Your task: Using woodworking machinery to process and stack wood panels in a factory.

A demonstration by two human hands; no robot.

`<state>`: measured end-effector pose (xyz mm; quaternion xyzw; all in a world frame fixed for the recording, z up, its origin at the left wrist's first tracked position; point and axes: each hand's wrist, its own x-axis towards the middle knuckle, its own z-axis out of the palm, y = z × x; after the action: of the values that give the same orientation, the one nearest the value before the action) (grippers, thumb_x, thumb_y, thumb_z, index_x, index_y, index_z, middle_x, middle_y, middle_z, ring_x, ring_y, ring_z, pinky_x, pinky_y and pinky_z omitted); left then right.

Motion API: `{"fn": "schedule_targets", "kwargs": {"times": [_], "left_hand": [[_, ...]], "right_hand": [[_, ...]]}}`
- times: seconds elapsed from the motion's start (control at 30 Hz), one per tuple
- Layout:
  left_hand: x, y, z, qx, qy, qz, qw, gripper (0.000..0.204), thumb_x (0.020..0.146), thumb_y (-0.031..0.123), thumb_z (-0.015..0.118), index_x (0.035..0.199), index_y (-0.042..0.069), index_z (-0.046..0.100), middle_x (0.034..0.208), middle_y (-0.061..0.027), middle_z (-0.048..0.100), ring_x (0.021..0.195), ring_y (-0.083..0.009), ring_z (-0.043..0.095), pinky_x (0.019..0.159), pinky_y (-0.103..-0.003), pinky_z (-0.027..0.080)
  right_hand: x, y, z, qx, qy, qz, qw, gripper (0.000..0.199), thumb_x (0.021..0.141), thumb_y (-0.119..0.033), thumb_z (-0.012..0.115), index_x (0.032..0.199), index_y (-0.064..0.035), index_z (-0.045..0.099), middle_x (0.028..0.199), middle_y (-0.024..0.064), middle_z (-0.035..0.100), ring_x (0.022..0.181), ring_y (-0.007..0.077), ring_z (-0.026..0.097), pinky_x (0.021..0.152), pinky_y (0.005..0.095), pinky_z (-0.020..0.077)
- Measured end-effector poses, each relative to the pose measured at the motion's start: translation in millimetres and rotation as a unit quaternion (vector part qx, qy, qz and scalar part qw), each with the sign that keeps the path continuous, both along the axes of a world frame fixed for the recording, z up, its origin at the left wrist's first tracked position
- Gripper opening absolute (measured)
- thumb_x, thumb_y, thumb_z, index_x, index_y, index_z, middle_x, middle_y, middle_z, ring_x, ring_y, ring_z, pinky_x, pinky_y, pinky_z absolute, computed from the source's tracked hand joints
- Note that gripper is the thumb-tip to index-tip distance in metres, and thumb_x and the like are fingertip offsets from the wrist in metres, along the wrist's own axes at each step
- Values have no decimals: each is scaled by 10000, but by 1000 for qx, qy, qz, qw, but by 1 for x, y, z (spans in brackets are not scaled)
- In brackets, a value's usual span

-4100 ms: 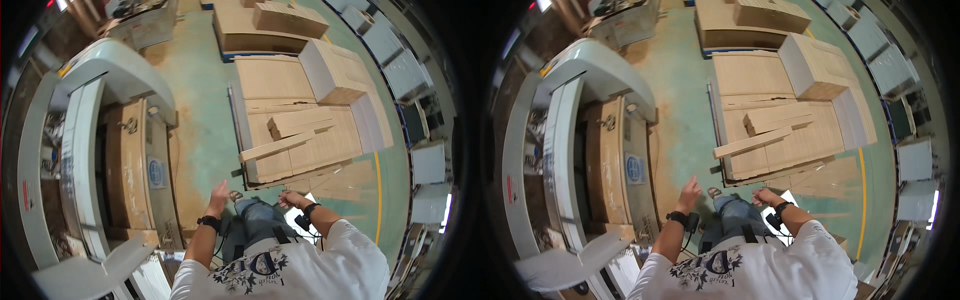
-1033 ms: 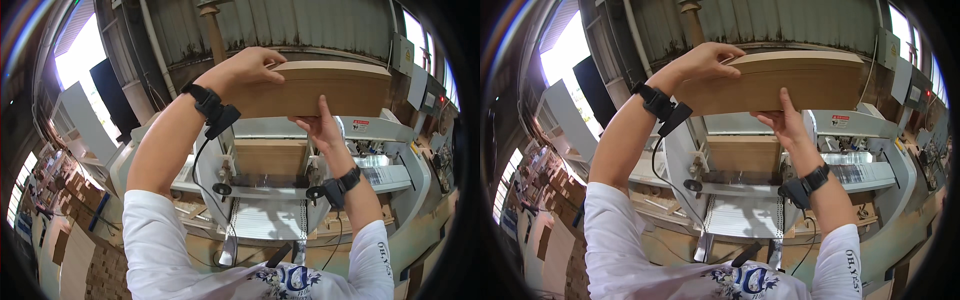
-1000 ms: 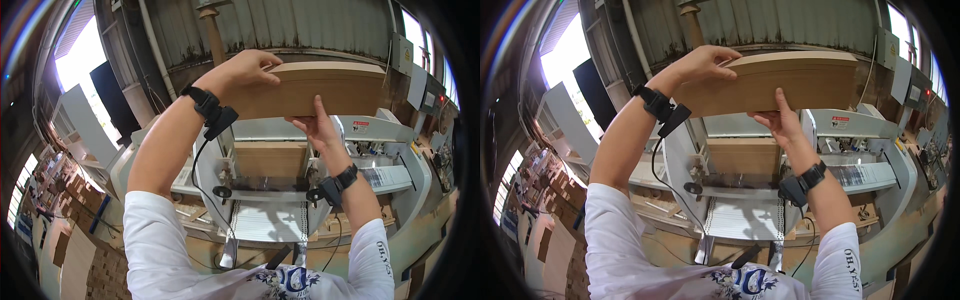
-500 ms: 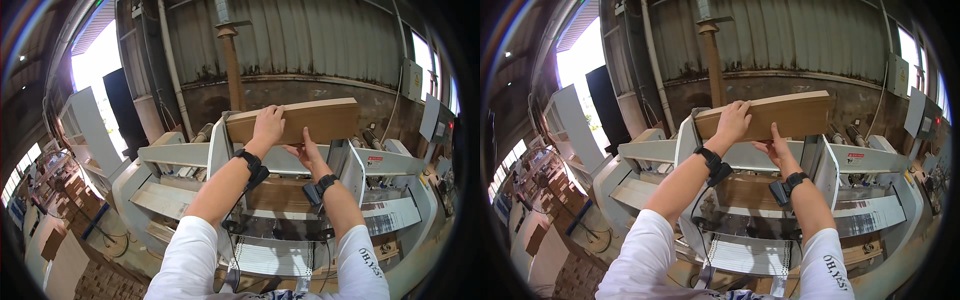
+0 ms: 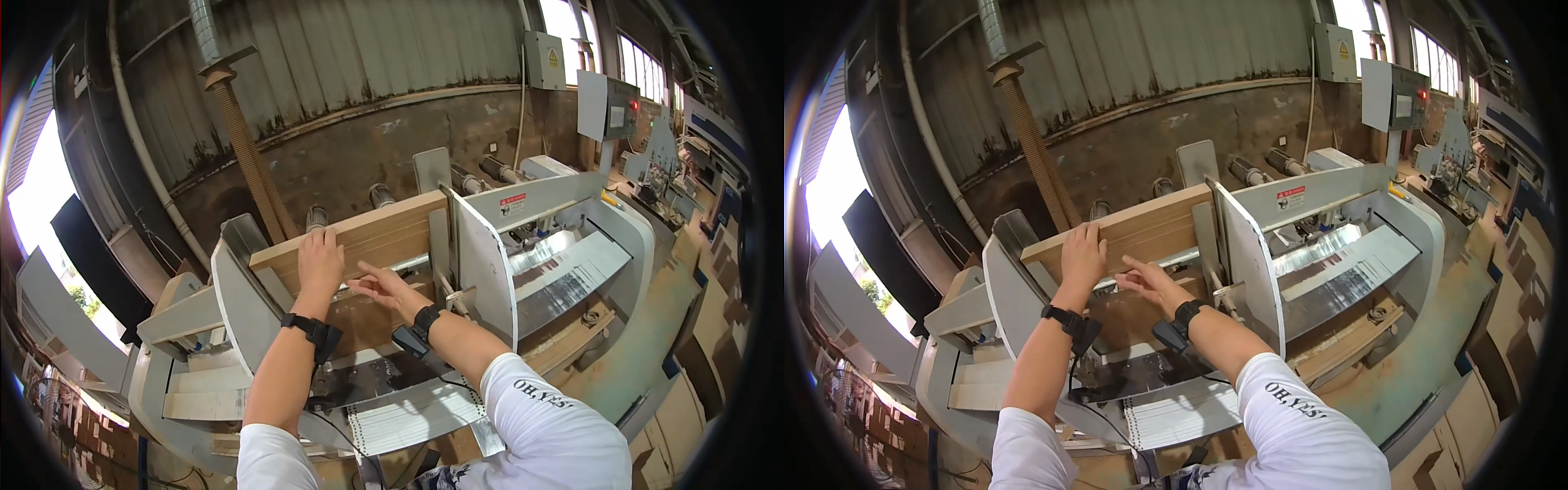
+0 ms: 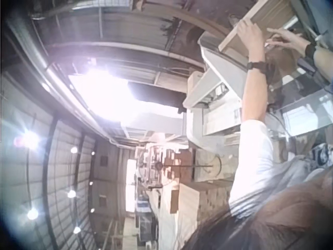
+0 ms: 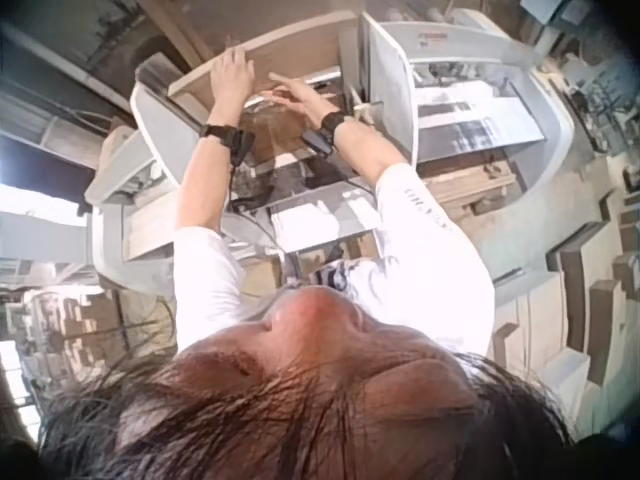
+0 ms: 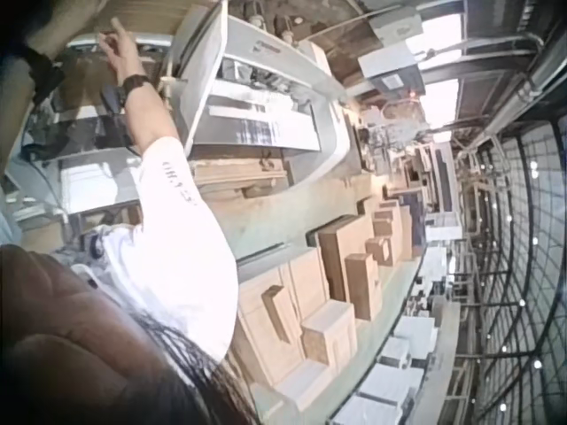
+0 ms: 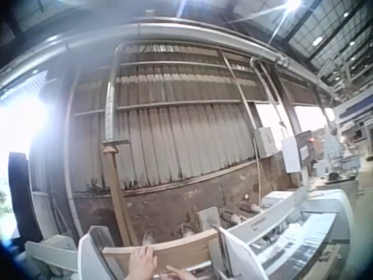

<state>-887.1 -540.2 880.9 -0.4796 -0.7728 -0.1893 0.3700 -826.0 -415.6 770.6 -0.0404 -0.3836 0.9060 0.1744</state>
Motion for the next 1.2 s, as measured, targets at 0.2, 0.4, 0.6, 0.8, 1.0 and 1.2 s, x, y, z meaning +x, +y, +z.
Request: {"fn": "schedule_targets", "kwargs": {"times": [0.2,0.4,0.6,0.8,1.0,1.2], "left_hand": [[18,-48,-31,-63,-7,24,998,432,812,227,577,1185,29,486,1177,-180,509,1116,-349,459,942,-401,382],[167,-212,-53,-16,-360,-107,927,238,777,143,658,994,62,605,935,-103,626,871,-260,604,755,-342,483],[341,-354,-312,-54,-585,120,801,67,744,99,574,809,89,589,822,-109,564,764,-296,593,626,-403,472],[553,-396,-400,-184,-729,104,651,220,752,139,516,921,99,652,881,-152,637,807,-351,605,673,-428,485],[595,-419,-403,-159,-739,165,633,194,736,206,549,809,55,645,775,-186,622,719,-367,598,640,-452,470],[631,-503,-430,61,-915,33,398,389,819,379,561,975,26,618,892,-139,645,824,-229,602,720,-376,463]], "right_hand": [[43,-46,-4,78,-143,195,967,312,854,-207,596,992,69,544,883,184,625,778,289,649,651,305,563],[156,-95,-114,219,-154,344,900,233,859,-193,580,1002,-12,611,866,90,654,696,153,614,612,276,502],[397,-18,-345,599,-212,563,528,295,778,-210,621,1023,-46,619,844,60,643,725,164,603,664,326,486],[432,-24,-388,552,-410,567,453,380,720,-189,659,1081,-78,614,885,67,662,752,193,624,700,370,487],[395,-63,-367,510,-454,487,544,367,737,-195,648,1082,-76,609,880,67,662,770,192,623,723,372,481],[396,-105,-365,488,-483,419,594,354,754,-202,637,1082,-74,604,875,67,662,788,192,622,745,375,476]]}}
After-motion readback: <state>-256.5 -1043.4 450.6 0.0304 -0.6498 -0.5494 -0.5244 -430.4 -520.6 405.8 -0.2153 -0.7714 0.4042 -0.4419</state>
